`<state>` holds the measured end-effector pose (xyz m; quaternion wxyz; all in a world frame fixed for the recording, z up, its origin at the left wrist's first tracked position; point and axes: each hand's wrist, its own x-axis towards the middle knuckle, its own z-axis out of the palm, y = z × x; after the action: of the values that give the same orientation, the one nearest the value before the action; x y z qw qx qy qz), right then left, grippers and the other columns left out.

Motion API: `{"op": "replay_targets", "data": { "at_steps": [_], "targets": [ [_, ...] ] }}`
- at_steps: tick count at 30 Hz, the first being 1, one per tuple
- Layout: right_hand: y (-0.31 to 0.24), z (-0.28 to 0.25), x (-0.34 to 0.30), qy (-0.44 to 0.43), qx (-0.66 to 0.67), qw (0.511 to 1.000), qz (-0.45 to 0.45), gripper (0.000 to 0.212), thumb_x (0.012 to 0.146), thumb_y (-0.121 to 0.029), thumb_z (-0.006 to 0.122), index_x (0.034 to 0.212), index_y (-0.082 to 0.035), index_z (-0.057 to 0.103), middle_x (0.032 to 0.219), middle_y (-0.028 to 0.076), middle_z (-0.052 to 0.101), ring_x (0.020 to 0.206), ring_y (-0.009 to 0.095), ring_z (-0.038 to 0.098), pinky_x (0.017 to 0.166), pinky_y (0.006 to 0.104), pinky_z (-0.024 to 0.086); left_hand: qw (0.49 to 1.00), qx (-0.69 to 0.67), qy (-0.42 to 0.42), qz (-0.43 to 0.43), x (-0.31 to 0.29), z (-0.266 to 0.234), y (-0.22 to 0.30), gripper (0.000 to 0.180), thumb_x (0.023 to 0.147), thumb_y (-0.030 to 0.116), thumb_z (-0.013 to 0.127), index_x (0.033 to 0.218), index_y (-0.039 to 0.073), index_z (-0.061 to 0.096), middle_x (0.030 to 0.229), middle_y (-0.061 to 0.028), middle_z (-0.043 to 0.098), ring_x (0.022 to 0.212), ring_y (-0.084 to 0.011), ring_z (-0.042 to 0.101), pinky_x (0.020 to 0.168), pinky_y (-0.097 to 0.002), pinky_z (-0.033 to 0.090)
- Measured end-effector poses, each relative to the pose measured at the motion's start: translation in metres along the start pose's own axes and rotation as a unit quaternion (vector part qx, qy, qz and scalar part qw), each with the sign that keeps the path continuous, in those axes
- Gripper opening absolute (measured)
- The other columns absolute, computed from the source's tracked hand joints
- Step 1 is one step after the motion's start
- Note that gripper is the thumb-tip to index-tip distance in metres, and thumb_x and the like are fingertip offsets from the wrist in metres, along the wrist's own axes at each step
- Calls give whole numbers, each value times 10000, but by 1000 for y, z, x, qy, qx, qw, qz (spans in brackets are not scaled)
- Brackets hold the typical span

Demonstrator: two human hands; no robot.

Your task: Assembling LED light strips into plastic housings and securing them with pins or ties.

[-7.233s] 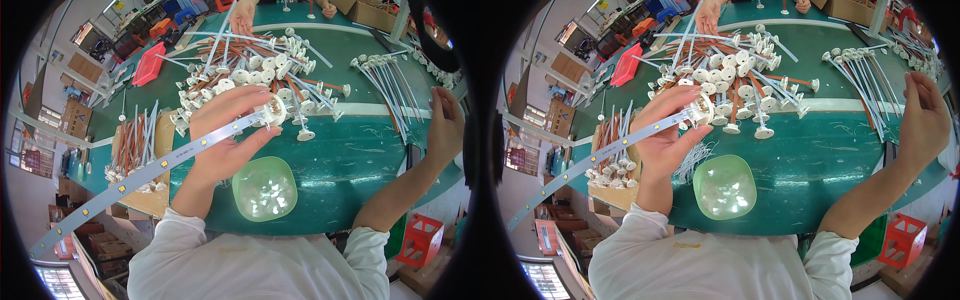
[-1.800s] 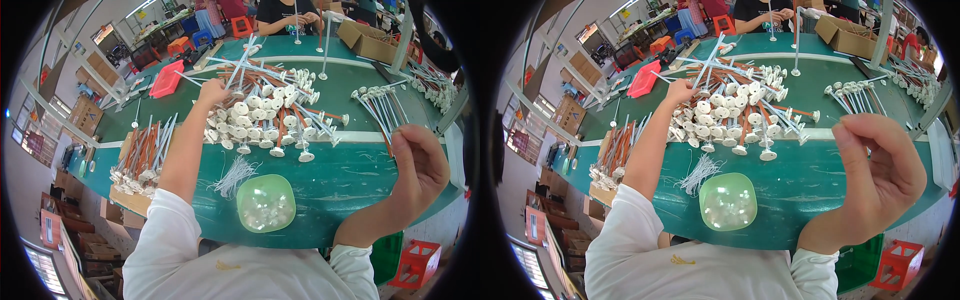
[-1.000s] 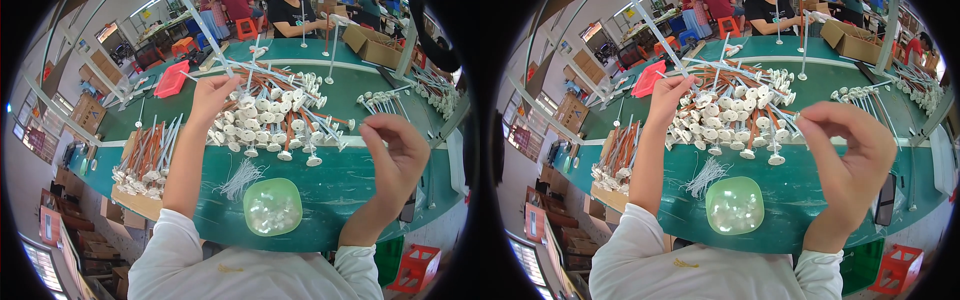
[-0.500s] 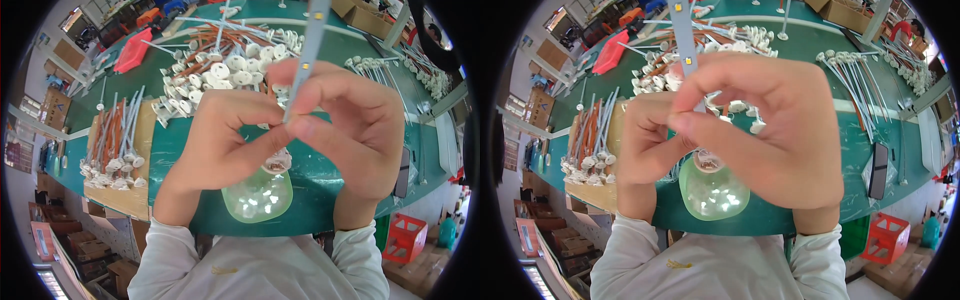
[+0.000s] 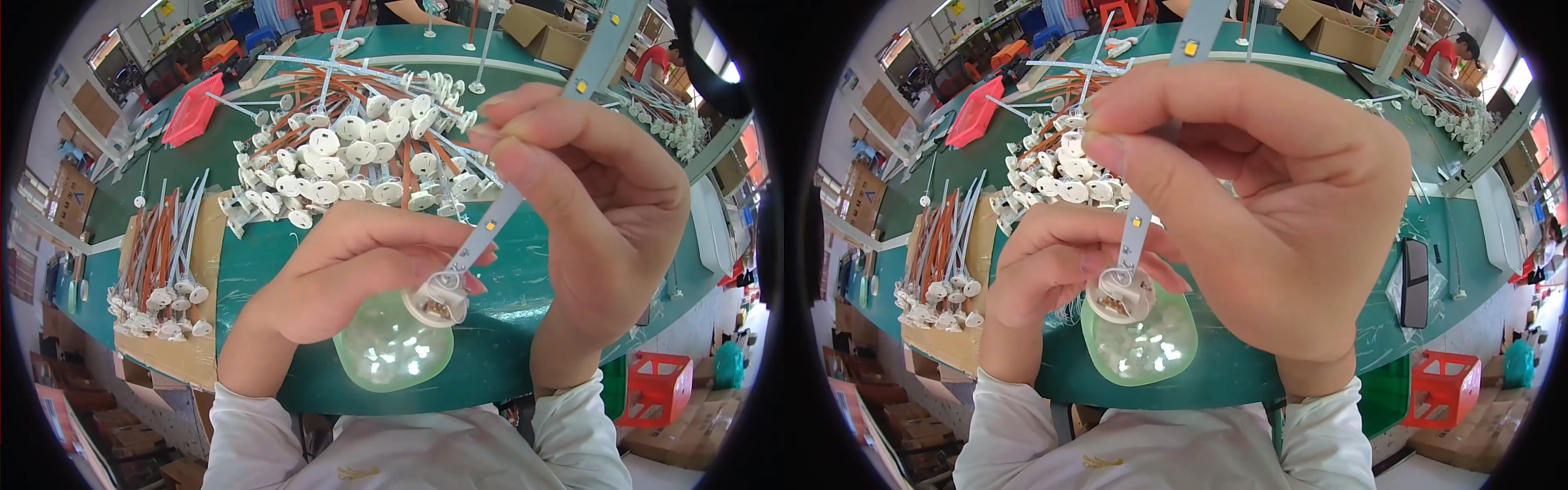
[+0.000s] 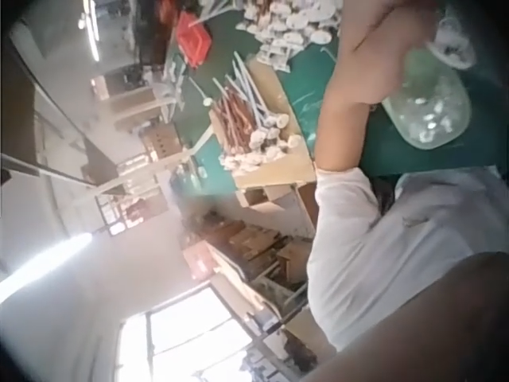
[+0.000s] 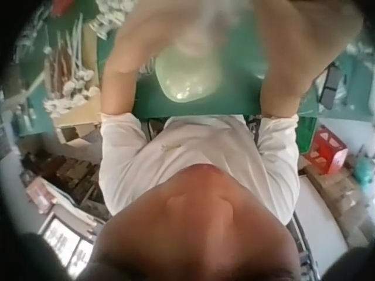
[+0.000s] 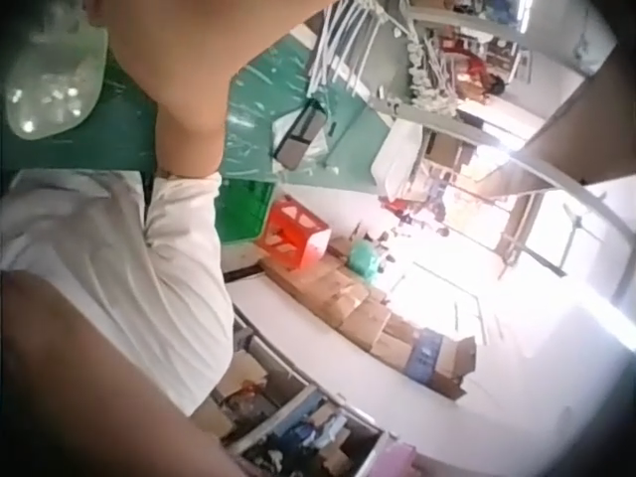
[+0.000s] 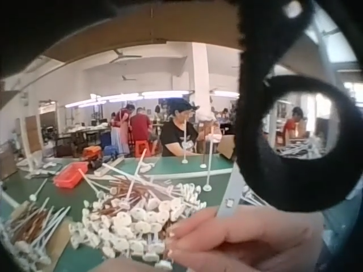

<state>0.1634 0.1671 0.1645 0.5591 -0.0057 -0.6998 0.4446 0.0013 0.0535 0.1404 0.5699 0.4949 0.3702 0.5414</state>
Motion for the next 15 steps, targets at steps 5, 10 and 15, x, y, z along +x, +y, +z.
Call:
{"op": "replay_targets", "data": {
  "at_steps": [5,10,15],
  "targets": [
    [-4,0,5,-16,-33,999,-33,143,771,151,657,900,91,667,951,222,674,824,227,697,780,291,583,1000,2,8,9,1,3,1,448,766,54,498,1126,-200,581,1117,-359,614,982,-453,660,853,-515,557],
    [-8,-1,5,-28,-31,998,-57,136,769,165,650,880,89,667,938,218,674,831,222,697,779,286,583,999,16,-6,41,0,4,-4,406,790,26,491,1115,-200,583,1112,-367,611,986,-464,655,870,-533,557],
    [-10,-4,4,-30,-26,996,-79,153,768,167,656,902,94,659,944,224,672,835,234,700,773,297,590,995,-93,-29,30,-2,2,-5,365,820,12,487,1105,-188,596,1116,-360,614,1016,-465,647,869,-528,560]
  ]
}}
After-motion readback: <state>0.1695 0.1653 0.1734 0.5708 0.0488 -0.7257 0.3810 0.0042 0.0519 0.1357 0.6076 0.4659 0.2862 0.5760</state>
